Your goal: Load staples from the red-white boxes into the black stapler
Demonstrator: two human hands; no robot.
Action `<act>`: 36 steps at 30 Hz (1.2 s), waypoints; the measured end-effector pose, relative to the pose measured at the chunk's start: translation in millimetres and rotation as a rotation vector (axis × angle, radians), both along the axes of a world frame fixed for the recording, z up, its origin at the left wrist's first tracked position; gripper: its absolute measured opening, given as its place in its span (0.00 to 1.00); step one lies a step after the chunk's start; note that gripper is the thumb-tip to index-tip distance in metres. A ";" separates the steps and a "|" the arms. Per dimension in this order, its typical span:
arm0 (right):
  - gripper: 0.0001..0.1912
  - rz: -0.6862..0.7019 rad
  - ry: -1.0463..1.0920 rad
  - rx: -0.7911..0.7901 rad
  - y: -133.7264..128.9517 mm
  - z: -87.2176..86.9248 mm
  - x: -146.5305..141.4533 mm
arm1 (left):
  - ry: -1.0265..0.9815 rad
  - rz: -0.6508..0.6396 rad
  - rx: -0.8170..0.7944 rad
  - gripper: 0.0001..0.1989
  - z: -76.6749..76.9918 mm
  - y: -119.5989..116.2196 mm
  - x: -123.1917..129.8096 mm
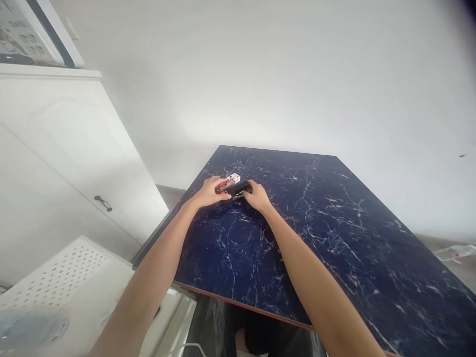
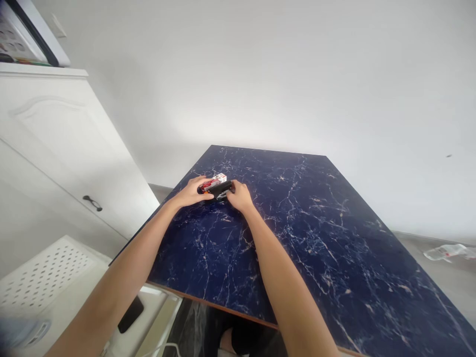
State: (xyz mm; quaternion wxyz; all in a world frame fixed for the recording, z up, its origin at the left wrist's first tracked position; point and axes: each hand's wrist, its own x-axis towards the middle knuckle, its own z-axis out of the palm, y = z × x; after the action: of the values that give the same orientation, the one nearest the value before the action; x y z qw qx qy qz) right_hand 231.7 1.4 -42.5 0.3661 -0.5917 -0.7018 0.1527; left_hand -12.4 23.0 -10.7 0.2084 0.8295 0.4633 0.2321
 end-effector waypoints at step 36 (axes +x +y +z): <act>0.21 -0.069 -0.104 0.169 -42.5 -6.7 68.3 | -0.221 0.187 -0.018 0.19 -22.6 20.7 -8.2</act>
State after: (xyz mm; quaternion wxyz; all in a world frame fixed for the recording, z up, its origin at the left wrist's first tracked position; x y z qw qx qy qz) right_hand 300.0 -41.1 -49.3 0.3828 -0.5897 -0.7094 0.0495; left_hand -20.6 43.6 -33.3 0.2430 0.7502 0.5148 0.3364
